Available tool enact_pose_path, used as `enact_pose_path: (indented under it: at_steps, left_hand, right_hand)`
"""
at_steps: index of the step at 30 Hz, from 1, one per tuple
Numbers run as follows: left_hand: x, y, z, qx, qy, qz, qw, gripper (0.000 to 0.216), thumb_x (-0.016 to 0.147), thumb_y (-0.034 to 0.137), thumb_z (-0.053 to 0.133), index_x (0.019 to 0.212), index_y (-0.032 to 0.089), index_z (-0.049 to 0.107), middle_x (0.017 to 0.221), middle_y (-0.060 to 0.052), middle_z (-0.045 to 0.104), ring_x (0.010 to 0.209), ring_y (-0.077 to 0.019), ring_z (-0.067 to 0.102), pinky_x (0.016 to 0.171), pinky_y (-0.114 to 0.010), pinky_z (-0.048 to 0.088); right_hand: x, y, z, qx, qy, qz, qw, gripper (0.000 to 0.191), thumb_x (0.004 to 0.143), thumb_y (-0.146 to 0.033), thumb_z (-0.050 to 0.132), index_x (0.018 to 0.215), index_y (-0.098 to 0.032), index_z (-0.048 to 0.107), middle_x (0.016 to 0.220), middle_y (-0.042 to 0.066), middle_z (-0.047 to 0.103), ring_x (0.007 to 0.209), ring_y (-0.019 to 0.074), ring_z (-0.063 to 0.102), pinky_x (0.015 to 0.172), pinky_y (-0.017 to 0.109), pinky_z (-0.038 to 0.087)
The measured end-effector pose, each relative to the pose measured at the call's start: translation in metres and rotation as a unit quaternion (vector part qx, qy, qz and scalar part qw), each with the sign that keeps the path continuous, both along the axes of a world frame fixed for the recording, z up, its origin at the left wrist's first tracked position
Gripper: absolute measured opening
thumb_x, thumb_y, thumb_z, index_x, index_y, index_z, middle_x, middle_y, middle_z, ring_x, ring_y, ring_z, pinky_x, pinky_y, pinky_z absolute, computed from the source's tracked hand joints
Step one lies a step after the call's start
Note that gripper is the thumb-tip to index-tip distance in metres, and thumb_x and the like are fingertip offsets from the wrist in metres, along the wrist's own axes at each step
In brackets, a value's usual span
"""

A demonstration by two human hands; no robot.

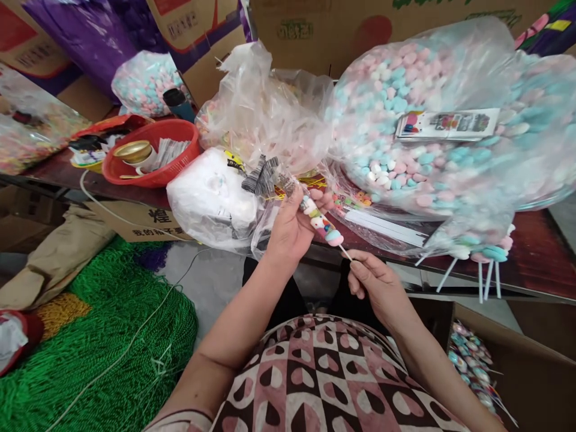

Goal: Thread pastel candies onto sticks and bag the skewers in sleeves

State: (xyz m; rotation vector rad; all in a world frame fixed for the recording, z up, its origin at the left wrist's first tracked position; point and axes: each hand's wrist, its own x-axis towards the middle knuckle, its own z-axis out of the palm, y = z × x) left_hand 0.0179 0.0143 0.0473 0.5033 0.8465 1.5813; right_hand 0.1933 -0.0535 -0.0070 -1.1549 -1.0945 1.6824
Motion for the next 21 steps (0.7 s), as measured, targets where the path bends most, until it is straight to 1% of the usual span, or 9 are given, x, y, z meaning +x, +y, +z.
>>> enact_pose_path:
  at_steps: [2,4,8,11,13,16,19,21]
  left_hand:
    - [0.002,0.002,-0.004,-0.003,-0.028,0.02,0.999,0.025,0.098,0.034,0.045,0.084,0.019,0.06,0.08,0.0,0.07,0.097,-0.0151,0.07,0.095,-0.034,0.054]
    - [0.002,0.003,-0.008,-0.004,-0.039,0.03,0.999,0.026,0.099,0.036,0.045,0.086,0.019,0.06,0.082,0.0,0.07,0.097,-0.0146,0.07,0.094,-0.034,0.054]
    - [0.0,0.003,-0.013,-0.019,-0.018,0.034,0.999,0.026,0.095,0.042,0.05,0.088,0.019,0.061,0.087,-0.001,0.071,0.099,-0.016,0.069,0.092,-0.034,0.054]
    - [0.003,0.001,-0.014,-0.013,-0.004,0.022,1.0,0.026,0.092,0.045,0.055,0.085,0.02,0.059,0.087,-0.001,0.07,0.093,-0.0154,0.07,0.089,-0.033,0.055]
    - [0.007,-0.002,-0.015,-0.007,0.002,0.018,1.0,0.027,0.091,0.047,0.056,0.084,0.021,0.058,0.084,0.0,0.069,0.087,-0.0144,0.07,0.084,-0.032,0.056]
    - [0.016,-0.008,-0.016,0.002,-0.009,0.007,1.0,0.029,0.088,0.05,0.06,0.084,0.022,0.055,0.079,0.001,0.065,0.078,-0.0144,0.069,0.07,-0.028,0.055]
    - [0.026,-0.014,-0.017,0.018,-0.029,-0.006,0.999,0.031,0.084,0.051,0.064,0.089,0.023,0.054,0.074,0.003,0.06,0.07,-0.0131,0.067,0.055,-0.022,0.048]
    - [0.03,-0.017,-0.018,0.015,-0.027,-0.012,0.999,0.032,0.083,0.051,0.065,0.092,0.023,0.054,0.072,0.004,0.057,0.067,-0.0113,0.064,0.052,-0.02,0.043]
  right_hand:
    - [0.002,0.001,-0.003,0.038,-0.055,-0.027,0.997,0.032,0.083,-0.047,0.067,0.099,-0.02,0.067,0.052,-0.005,0.053,0.046,0.0094,0.043,0.044,0.022,0.032]
    - [0.005,0.001,-0.005,0.05,-0.081,-0.041,0.995,0.03,0.084,-0.047,0.066,0.096,-0.019,0.068,0.052,-0.005,0.052,0.046,0.0092,0.043,0.044,0.023,0.032]
    - [0.005,-0.001,-0.008,0.019,-0.038,-0.038,0.998,0.03,0.086,-0.047,0.064,0.094,-0.019,0.068,0.046,-0.007,0.046,0.041,0.0084,0.039,0.043,0.023,0.032]
    - [0.002,-0.003,-0.007,-0.011,0.007,-0.024,1.0,0.029,0.085,-0.048,0.065,0.09,-0.019,0.067,0.043,-0.01,0.038,0.036,0.0067,0.033,0.042,0.023,0.033]
    - [0.001,-0.004,-0.006,-0.035,0.027,-0.015,0.999,0.03,0.084,-0.049,0.066,0.087,-0.019,0.065,0.042,-0.011,0.035,0.034,0.0062,0.031,0.041,0.023,0.033]
    - [-0.001,-0.006,-0.003,-0.063,0.045,-0.002,0.997,0.03,0.084,-0.049,0.067,0.085,-0.019,0.063,0.041,-0.012,0.033,0.032,0.0059,0.03,0.04,0.023,0.033]
    - [-0.007,-0.005,-0.002,-0.074,0.058,0.007,0.996,0.03,0.084,-0.049,0.066,0.085,-0.019,0.062,0.04,-0.013,0.032,0.031,0.0056,0.029,0.04,0.022,0.033]
    - [-0.011,-0.004,-0.002,-0.07,0.065,0.001,0.995,0.03,0.085,-0.049,0.065,0.085,-0.019,0.062,0.041,-0.013,0.033,0.032,0.0057,0.03,0.04,0.022,0.034]
